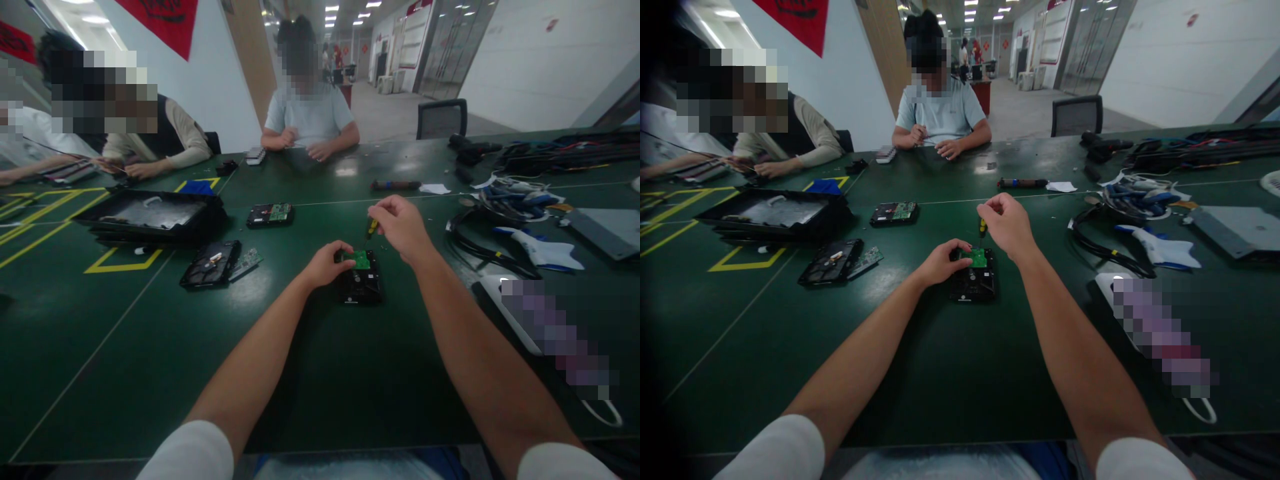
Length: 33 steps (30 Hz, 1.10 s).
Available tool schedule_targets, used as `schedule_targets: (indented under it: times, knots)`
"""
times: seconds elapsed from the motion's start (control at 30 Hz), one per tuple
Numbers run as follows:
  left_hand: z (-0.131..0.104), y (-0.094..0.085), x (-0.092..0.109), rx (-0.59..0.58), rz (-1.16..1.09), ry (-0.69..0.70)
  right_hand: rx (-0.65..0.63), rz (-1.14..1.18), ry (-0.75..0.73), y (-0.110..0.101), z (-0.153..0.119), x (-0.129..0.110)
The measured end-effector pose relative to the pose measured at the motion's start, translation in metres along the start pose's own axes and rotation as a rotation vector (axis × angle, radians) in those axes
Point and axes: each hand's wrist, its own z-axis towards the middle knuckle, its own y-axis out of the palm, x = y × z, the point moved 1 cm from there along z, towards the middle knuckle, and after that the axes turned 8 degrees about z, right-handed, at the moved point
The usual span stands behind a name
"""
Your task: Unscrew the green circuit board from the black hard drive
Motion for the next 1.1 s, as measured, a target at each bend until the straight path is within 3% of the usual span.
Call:
schedule_targets:
  times: [0.13, 0.3, 0.57, 0.9, 1.1]
  knots:
    - [0.0009, 0.0009, -0.0013, -0.004, -0.013, 0.005, -0.106, 0.106, 0.065, 0.003, -0.0022, -0.0047]
    - [0.0015, 0.0018, -0.0026, 0.0, -0.02, 0.03, -0.212, 0.156, 0.009, 0.0041, -0.005, -0.0075]
    - [0.0011, 0.0021, -0.0038, 0.011, -0.044, 0.043, -0.012, 0.006, 0.018, 0.0011, -0.0007, -0.0019]
    - [0.002, 0.001, -0.0019, 0.002, -0.035, 0.029, -0.217, 0.146, 0.005, 0.0031, -0.0034, -0.0056]
    - [0.0016, 0.0013, -0.0026, 0.003, -0.048, 0.027, -0.067, -0.079, -0.071, -0.0005, -0.001, -0.0028]
